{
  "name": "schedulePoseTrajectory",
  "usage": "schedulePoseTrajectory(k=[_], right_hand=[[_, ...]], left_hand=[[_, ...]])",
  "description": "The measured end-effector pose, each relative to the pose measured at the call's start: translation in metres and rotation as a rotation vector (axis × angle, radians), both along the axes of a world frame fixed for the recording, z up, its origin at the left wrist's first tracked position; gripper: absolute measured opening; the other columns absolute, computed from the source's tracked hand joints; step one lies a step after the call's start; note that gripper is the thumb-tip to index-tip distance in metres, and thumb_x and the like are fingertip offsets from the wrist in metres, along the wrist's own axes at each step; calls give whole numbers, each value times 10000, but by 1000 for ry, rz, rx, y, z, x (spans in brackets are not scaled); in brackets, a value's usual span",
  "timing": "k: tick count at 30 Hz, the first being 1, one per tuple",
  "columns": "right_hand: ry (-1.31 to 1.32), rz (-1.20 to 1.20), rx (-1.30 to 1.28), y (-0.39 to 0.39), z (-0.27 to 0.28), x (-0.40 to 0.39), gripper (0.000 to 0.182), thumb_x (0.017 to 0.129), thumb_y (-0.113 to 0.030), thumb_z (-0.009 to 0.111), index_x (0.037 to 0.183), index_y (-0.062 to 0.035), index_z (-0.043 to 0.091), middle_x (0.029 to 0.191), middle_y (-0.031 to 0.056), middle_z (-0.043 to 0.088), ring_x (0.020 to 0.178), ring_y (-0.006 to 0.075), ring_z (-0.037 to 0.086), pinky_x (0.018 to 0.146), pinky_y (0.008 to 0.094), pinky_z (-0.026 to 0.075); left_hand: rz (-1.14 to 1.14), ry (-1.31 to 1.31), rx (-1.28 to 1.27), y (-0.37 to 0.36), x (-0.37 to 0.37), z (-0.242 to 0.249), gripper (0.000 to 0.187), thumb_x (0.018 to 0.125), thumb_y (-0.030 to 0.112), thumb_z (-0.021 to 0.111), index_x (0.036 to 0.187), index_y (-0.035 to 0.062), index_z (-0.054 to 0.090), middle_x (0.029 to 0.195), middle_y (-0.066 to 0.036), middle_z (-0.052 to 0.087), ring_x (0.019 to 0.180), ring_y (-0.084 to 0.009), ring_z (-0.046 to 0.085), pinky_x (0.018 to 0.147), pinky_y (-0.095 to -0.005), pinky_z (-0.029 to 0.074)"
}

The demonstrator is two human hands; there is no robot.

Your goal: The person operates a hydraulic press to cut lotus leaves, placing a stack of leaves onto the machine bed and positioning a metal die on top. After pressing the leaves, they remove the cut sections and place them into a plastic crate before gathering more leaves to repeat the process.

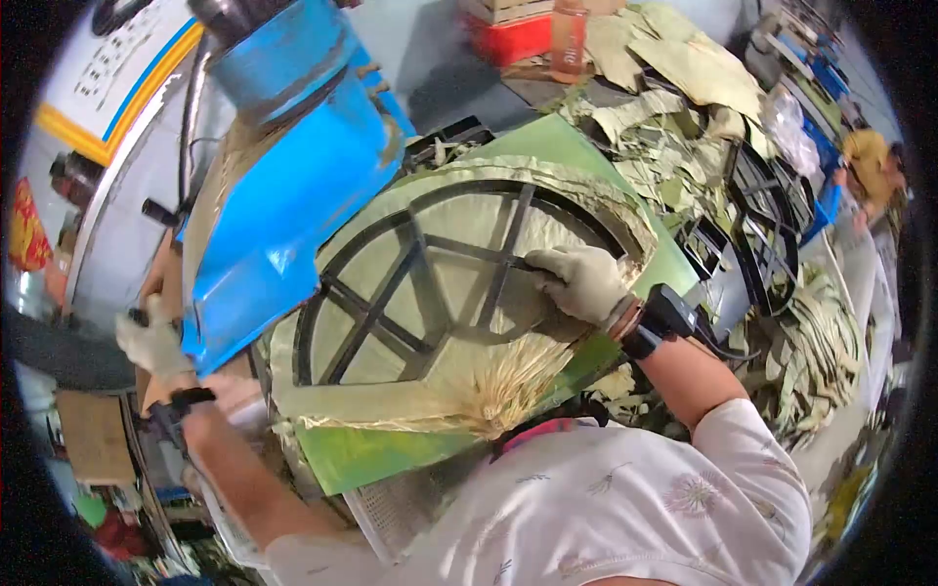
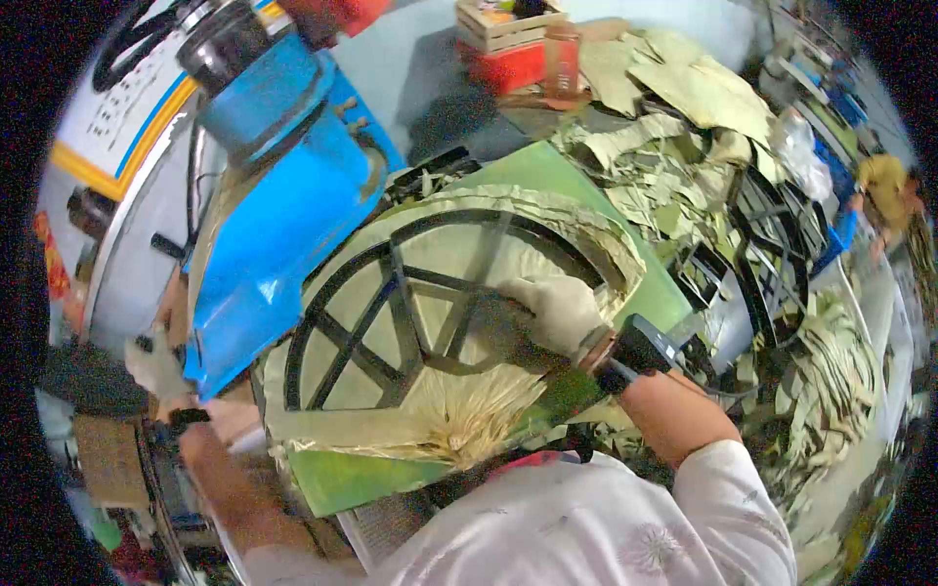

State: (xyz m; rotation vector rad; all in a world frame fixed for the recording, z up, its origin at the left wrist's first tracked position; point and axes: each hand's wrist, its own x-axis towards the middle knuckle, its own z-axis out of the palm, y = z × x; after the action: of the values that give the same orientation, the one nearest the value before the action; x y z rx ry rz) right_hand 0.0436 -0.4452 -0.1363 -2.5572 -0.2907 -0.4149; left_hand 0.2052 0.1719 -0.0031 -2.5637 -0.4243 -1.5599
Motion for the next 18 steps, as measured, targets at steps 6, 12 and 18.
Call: schedulePoseTrajectory(k=[6, 12, 18], right_hand=[[-2, -56, 55, 1, -5, -1, 288, 829, -230, 762, 1102, -136, 750, 907, 115, 720, 800, 343, 691, 700, 420, 557], [68, -69, 30, 1, -7, -2, 272, 864, -262, 719, 1109, -146, 742, 970, 105, 731, 875, 337, 701, 756, 418, 566], [41, -83, 31, 1, -17, 2, 234, 854, -237, 658, 1072, -221, 739, 893, 117, 713, 867, 364, 694, 748, 477, 559]], left_hand=[[-182, 206, -500, 68, 50, 28, 485, 969, 359, 595, 1274, -10, 676, 1268, -223, 680, 1140, -351, 652, 986, -414, 487], [-308, 249, -395, 90, 46, 25, 443, 977, 325, 604, 1236, -26, 682, 1238, -212, 692, 1111, -343, 656, 980, -425, 486], [-282, 222, -452, 24, -34, 23, 367, 983, 254, 629, 1156, -65, 681, 1140, -189, 709, 1009, -305, 665, 907, -410, 505]])
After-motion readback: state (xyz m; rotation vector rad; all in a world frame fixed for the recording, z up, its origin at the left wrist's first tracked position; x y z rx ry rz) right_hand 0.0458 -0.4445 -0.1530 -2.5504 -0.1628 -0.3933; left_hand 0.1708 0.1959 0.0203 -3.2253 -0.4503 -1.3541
